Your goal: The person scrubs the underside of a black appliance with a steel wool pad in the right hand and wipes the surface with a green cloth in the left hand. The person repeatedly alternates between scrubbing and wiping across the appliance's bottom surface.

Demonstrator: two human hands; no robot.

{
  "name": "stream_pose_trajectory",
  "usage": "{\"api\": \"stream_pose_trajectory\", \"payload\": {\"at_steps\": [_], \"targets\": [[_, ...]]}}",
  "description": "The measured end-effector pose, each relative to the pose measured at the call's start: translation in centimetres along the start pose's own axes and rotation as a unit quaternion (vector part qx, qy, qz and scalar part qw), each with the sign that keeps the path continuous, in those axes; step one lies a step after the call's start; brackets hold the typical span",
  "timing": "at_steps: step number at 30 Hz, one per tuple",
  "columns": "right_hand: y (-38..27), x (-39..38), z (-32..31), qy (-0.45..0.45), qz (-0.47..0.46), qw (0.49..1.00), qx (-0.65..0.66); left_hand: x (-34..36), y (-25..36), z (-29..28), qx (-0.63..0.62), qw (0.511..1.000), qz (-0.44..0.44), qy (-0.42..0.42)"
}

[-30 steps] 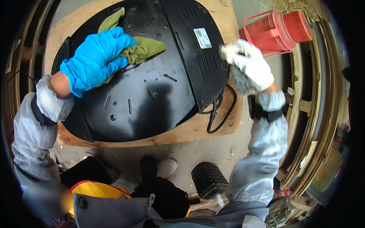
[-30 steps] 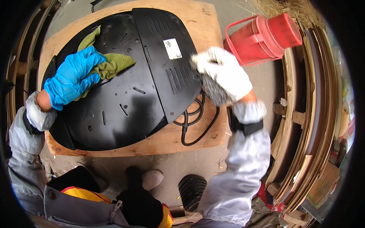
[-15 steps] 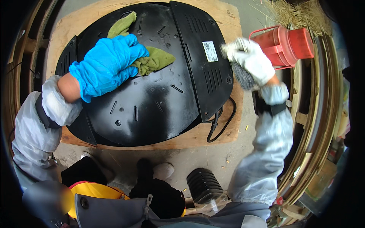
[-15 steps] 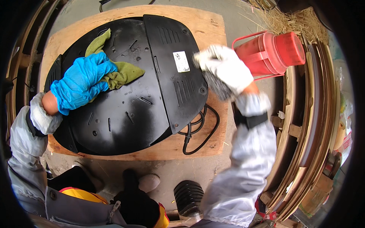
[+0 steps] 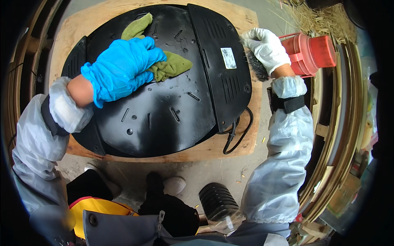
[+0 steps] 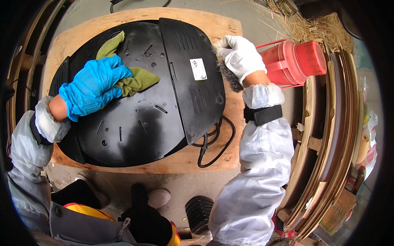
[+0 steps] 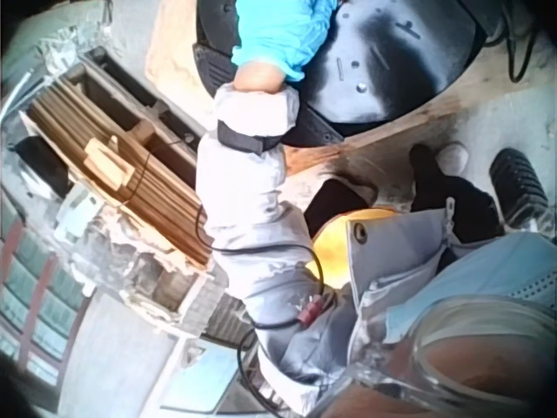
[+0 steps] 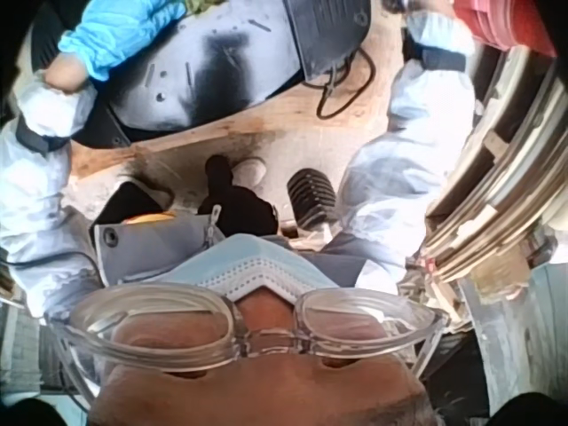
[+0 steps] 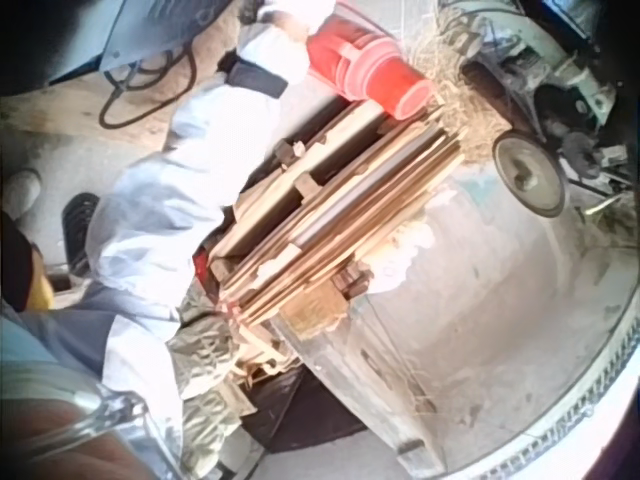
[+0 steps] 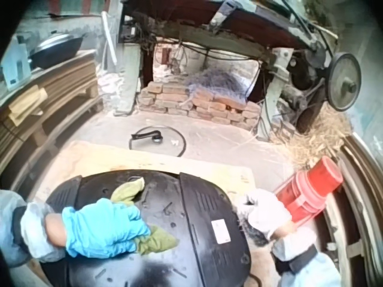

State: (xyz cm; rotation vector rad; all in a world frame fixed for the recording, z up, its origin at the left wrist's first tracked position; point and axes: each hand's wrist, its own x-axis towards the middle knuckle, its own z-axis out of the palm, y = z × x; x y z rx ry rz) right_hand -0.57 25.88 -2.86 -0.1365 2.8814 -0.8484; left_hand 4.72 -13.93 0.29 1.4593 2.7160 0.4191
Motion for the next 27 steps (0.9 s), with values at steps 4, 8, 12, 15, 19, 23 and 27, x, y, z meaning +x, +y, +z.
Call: {"api": "stream_pose_trajectory", "payload": {"at_steps": [4,8,12,15,19,23,27], "targets": [[0.7,0.1,-0.1,0.057,-0.024,0.998,0.005,0.0,0.1,0.0,-0.008,1.000,-0.010,-0.005],[-0.6,0.2,0.1,0.075,-0.024,0.994,0.079,0.0,0.0,0.0,0.005,1.000,-0.016,-0.009],[-1.9,-0.3,0.5,0.071,-0.076,0.989,0.102,0.2,-0.3,0.0,-0.018,1.000,-0.008,-0.007],[-1.8,0.7,0.7,0.079,-0.154,0.985,-0.017,0.2,-0.3,0.0,-0.015,1.000,-0.013,-0.015],[-1.8,1.8,1.0,0.094,-0.182,0.978,-0.048,0.1,-0.1,0.2,0.000,1.000,-0.019,-0.010],[-4.7,-1.8,0.8,0.024,-0.179,0.983,-0.035,0.0,-0.2,0.4,0.008,1.000,-0.009,0.004],[-8.6,-8.6,1.4,0.002,-0.235,0.969,-0.069,-0.3,-0.3,0.7,-0.003,1.000,0.004,0.018]]}}
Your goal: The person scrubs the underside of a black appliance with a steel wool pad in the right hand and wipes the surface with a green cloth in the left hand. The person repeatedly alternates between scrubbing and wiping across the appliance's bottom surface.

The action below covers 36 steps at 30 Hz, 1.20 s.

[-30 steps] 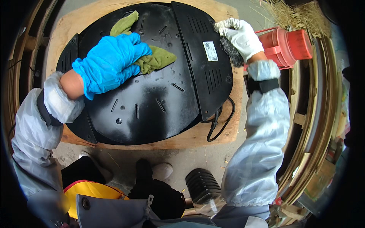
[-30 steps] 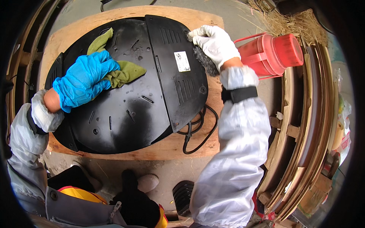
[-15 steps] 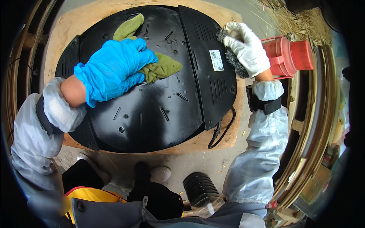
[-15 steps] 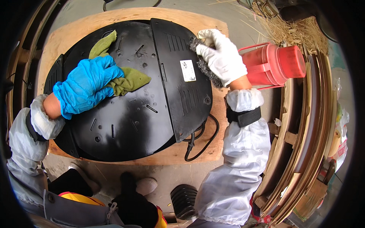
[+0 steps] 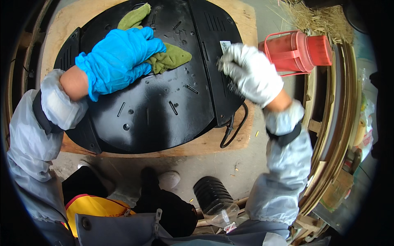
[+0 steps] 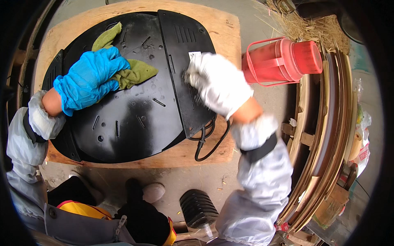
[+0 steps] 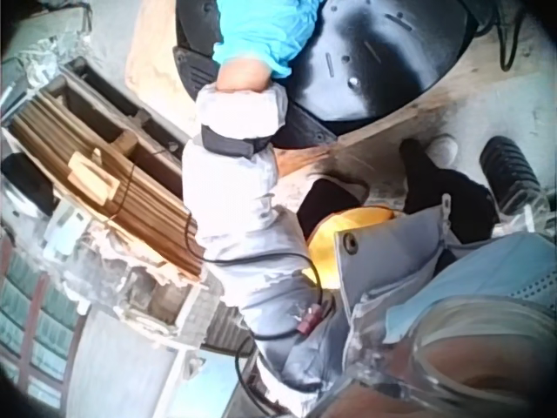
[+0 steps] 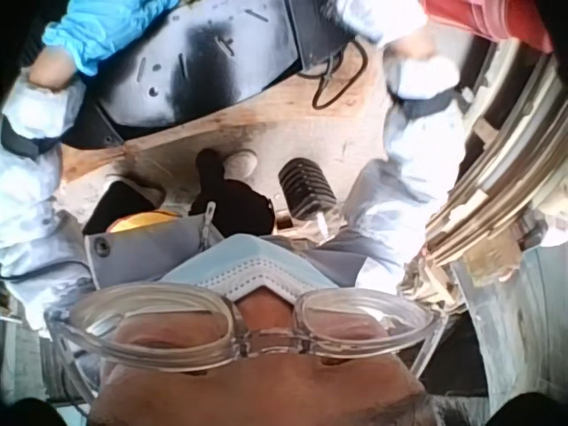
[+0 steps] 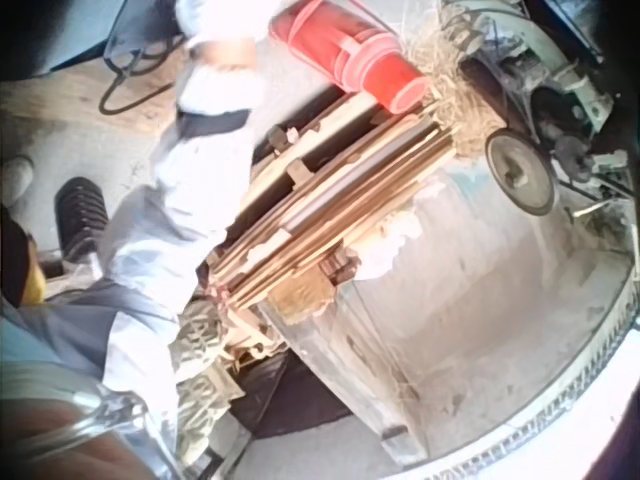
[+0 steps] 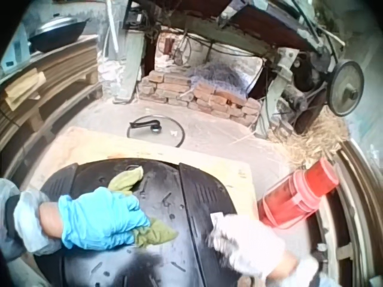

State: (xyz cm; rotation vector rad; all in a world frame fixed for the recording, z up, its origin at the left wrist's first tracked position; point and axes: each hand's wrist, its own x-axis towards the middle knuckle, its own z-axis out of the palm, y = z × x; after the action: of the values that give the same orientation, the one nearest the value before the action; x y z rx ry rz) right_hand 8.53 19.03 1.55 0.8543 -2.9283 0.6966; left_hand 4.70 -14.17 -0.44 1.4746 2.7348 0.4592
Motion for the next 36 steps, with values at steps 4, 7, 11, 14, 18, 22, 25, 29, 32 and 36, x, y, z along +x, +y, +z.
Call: {"api": "stream_pose_trajectory", "payload": {"at_steps": [4,7,11,14,18,22,25,29,32,36], "targets": [[-1.8,-1.5,0.6,-0.016,0.012,1.000,-0.003,-0.1,0.1,0.1,-0.007,1.000,0.013,0.013],[-1.3,-1.2,0.8,0.032,0.148,0.988,-0.002,-0.2,0.2,0.1,0.000,1.000,-0.001,-0.012],[-3.3,-1.1,1.2,-0.012,0.022,1.000,0.009,-0.2,0.1,0.1,0.008,1.000,0.008,-0.007],[-3.7,-1.4,0.4,0.049,0.158,0.981,-0.098,-0.3,0.0,0.2,0.016,1.000,0.020,0.009],[-5.6,-2.6,0.6,-0.007,0.128,0.990,-0.063,-0.4,0.0,0.5,-0.002,1.000,-0.004,-0.022],[-6.1,-5.1,1.0,0.001,0.196,0.979,-0.052,-0.4,0.1,0.5,0.015,1.000,-0.008,-0.012],[-6.0,-6.6,1.2,0.050,0.216,0.975,-0.012,-0.3,0.1,0.3,0.016,0.999,-0.014,-0.029],[-7.7,-8.1,1.7,0.024,0.140,0.988,-0.067,-0.3,0.1,0.2,0.019,0.999,-0.015,-0.032],[-6.7,-8.8,1.6,0.128,0.307,0.939,0.089,-0.4,0.2,0.2,0.033,0.999,-0.006,-0.025],[-7.8,-9.8,2.2,0.054,0.081,0.993,-0.062,-0.4,0.2,0.4,0.016,0.999,-0.016,-0.030]]}}
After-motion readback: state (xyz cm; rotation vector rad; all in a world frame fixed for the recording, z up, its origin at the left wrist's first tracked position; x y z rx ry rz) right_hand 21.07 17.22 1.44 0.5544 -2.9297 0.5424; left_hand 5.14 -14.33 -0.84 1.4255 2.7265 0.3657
